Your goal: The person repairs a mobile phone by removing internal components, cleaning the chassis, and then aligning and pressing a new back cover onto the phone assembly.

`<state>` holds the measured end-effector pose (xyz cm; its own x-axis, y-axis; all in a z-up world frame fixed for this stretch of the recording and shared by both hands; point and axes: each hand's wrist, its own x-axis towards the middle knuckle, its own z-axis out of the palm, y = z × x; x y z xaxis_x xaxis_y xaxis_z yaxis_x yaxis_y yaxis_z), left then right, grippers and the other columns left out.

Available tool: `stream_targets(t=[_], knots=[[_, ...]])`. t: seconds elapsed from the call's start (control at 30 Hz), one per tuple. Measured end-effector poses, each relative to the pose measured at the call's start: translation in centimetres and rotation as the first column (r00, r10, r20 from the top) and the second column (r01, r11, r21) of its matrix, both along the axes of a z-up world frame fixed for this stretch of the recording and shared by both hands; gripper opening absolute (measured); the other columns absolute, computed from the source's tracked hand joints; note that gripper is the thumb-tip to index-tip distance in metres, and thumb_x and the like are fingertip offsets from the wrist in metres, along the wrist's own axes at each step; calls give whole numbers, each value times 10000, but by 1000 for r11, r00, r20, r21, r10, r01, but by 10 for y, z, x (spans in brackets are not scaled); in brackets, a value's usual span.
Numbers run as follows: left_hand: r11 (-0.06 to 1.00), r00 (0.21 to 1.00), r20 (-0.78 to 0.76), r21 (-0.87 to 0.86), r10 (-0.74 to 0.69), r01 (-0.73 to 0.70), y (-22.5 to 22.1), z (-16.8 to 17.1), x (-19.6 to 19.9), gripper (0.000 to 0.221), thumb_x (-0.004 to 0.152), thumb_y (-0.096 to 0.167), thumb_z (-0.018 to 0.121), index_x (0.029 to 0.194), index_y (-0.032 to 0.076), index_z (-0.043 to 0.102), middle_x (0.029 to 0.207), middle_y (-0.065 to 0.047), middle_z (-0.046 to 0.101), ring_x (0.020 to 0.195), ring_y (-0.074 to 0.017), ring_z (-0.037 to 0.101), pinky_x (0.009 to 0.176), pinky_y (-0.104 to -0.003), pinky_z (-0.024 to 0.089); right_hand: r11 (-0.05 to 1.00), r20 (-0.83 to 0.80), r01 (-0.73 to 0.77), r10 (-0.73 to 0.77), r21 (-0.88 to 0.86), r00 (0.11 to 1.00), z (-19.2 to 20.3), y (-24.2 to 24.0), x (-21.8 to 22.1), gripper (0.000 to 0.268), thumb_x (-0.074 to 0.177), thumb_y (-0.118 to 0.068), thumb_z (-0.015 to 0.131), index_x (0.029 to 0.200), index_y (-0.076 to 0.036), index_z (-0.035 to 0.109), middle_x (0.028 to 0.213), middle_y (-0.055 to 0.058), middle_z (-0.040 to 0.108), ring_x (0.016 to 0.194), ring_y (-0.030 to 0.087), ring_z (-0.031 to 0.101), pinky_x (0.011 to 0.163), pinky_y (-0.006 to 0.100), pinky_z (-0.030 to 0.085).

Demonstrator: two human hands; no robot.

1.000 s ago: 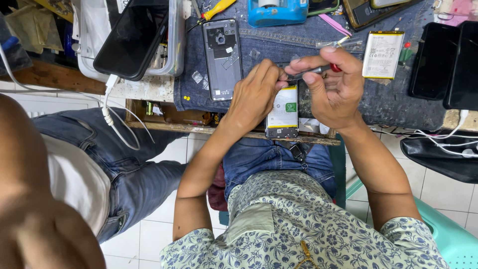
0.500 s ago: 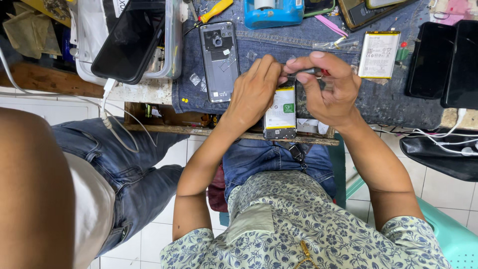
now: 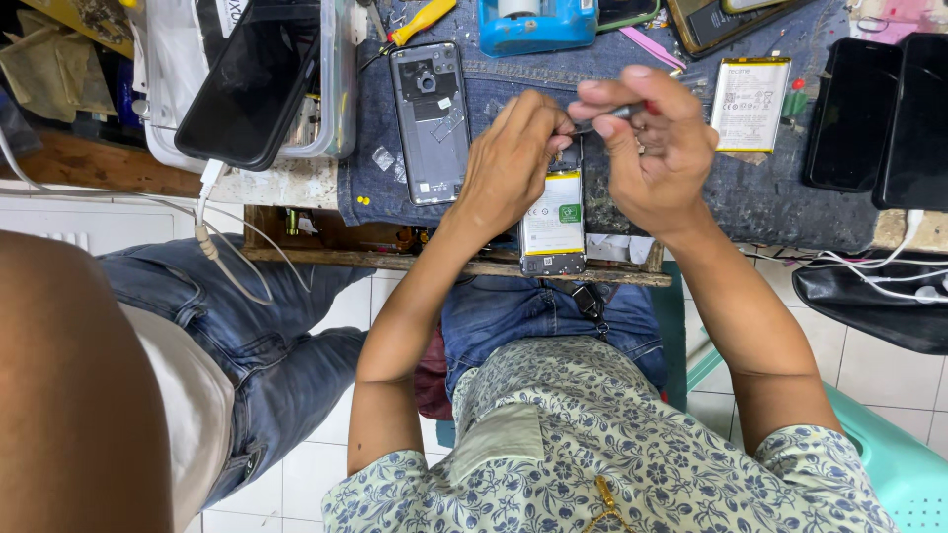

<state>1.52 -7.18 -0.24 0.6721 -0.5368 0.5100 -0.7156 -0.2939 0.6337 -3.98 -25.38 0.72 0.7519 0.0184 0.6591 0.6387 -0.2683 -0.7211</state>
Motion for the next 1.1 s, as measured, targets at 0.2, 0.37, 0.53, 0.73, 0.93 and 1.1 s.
stream_targets(t=[0.2, 0.37, 0.53, 0.73, 0.93, 1.1], knots=[[984, 999, 38, 177, 17, -23, 2, -2, 6, 438, 726, -135, 616, 1142, 0, 635, 1174, -132, 541, 1107, -346, 553, 919, -453, 464, 997, -71, -15, 9, -80, 997, -8, 3, 14, 386, 1107, 129, 551, 1454, -14, 457, 1309, 228, 687, 1158, 266, 727, 1012, 358, 616], [975, 999, 29, 221, 15, -21, 4, -10, 3, 472, 657, -124, 639, 1117, -23, 626, 1180, -146, 536, 1103, -359, 542, 914, -460, 455, 995, -67, -7, 1, -97, 998, -14, 4, 17, 383, 1100, 126, 571, 1445, -5, 467, 1267, 219, 699, 1186, 285, 724, 1054, 388, 632], [973, 999, 27, 228, 23, -29, 4, -12, 2, 460, 673, -131, 642, 1116, -11, 625, 1178, -146, 533, 1116, -360, 544, 941, -456, 461, 989, -74, -25, 15, -143, 997, -8, 2, 17, 387, 1077, 128, 589, 1424, -19, 502, 1221, 197, 724, 1143, 255, 741, 1012, 366, 635], [973, 999, 3, 226, 42, -42, 9, -3, -4, 485, 651, -124, 628, 1126, -25, 607, 1220, -161, 554, 1137, -376, 549, 921, -463, 457, 933, -1, 113, -121, -341, 993, 4, 4, 18, 457, 963, 30, 773, 1371, -44, 580, 1085, 160, 746, 992, 226, 759, 846, 356, 621], [929, 936, 109, 125, 336, -348, 50, 7, -1, 450, 736, -103, 606, 1162, 31, 665, 1144, -149, 618, 1084, -374, 583, 934, -457, 474, 840, 140, 237, -193, -489, 971, 20, 2, 21, 489, 881, -38, 811, 1340, -79, 646, 903, 50, 689, 881, 197, 688, 1185, 521, 389], [814, 853, 138, 257, 503, -521, 86, 11, 14, 213, 851, -24, 654, 1028, 62, 735, 995, -116, 621, 977, -344, 588, 839, -463, 482, 845, 171, 258, -200, -468, 965, 30, 4, 17, 452, 859, -59, 819, 1290, -87, 687, 893, 26, 677, 839, 178, 660, 1197, 478, 378]])
